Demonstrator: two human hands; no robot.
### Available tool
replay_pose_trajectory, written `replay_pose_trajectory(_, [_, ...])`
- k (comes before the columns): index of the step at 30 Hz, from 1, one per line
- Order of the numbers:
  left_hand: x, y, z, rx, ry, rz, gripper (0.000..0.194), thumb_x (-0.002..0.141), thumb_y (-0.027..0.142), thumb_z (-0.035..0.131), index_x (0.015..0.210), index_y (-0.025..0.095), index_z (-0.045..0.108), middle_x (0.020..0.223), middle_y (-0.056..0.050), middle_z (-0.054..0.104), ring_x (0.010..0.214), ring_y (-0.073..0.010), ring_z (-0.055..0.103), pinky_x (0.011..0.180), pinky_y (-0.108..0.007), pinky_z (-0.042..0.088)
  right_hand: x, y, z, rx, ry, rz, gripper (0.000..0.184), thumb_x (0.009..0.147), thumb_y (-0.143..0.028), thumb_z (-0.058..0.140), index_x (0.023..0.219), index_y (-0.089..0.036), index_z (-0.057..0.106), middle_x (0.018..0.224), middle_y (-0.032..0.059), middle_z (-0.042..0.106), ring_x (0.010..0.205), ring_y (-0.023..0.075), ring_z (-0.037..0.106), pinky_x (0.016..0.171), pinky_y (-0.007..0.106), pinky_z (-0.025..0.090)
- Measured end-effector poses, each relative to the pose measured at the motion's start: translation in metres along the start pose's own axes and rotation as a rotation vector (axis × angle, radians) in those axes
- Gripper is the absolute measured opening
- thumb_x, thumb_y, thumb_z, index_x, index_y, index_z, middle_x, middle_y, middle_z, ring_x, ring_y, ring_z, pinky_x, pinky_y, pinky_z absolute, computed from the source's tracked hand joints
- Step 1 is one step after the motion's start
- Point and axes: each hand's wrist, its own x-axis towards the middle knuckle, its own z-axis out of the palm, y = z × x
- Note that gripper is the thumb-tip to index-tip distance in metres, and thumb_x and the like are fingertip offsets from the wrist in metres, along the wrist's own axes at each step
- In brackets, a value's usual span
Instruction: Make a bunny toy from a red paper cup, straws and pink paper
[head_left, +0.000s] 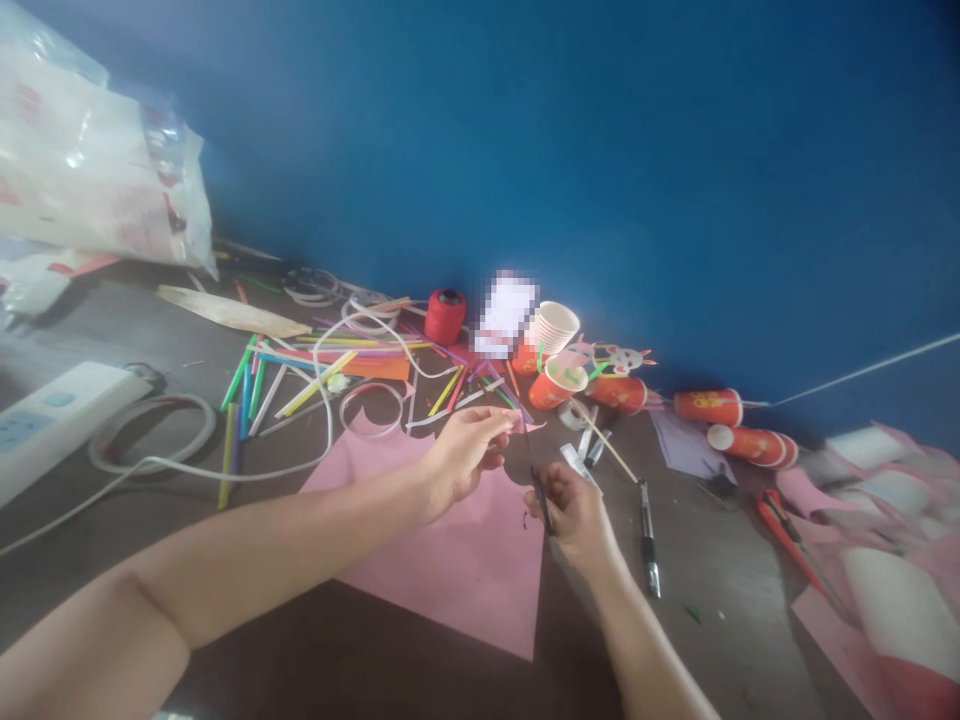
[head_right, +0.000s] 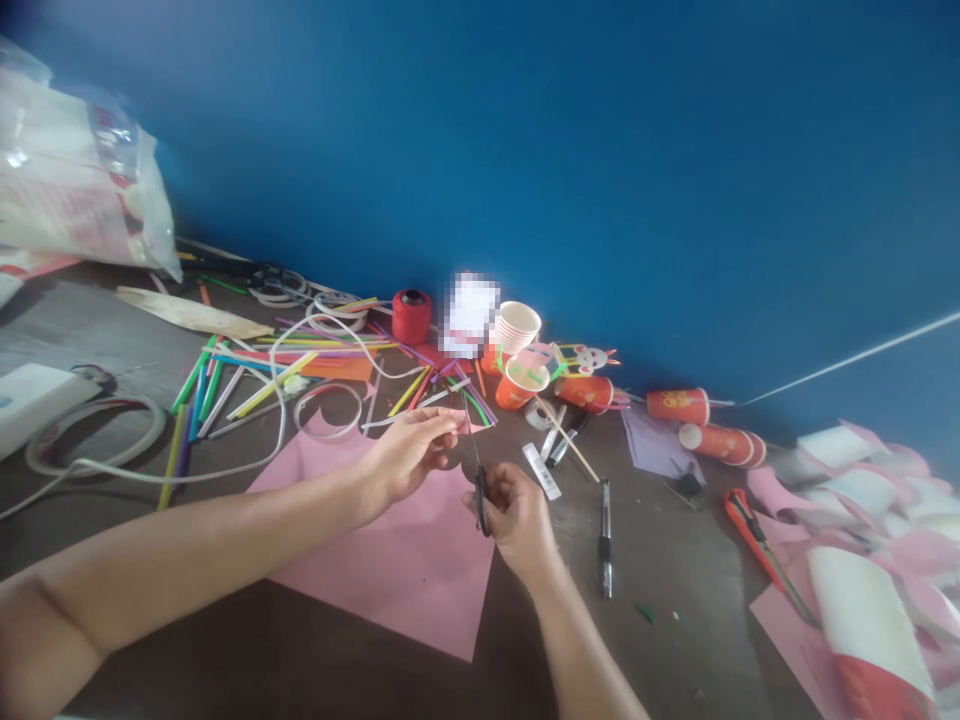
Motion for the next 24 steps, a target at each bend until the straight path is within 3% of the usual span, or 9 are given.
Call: replay_pose_trajectory(24, [0.005,0.004,-0.005,0.053,-0.065,-0.048,0.009,0.063,0.021,0.065,0.068,0.013,0.064,0.073,-0.002,0.056,0.058,-0.0076,0.049,0.048,-0.021,0.038,-0.003,-0.01,-0.003,-0.001,-0.002,0.027,0.032,0.062,-0.034,0.073,0.064,-0.02,0.044,0.051,-0.0074,0.041,0.045,0.008,0.041,0.043,0.02,0.03])
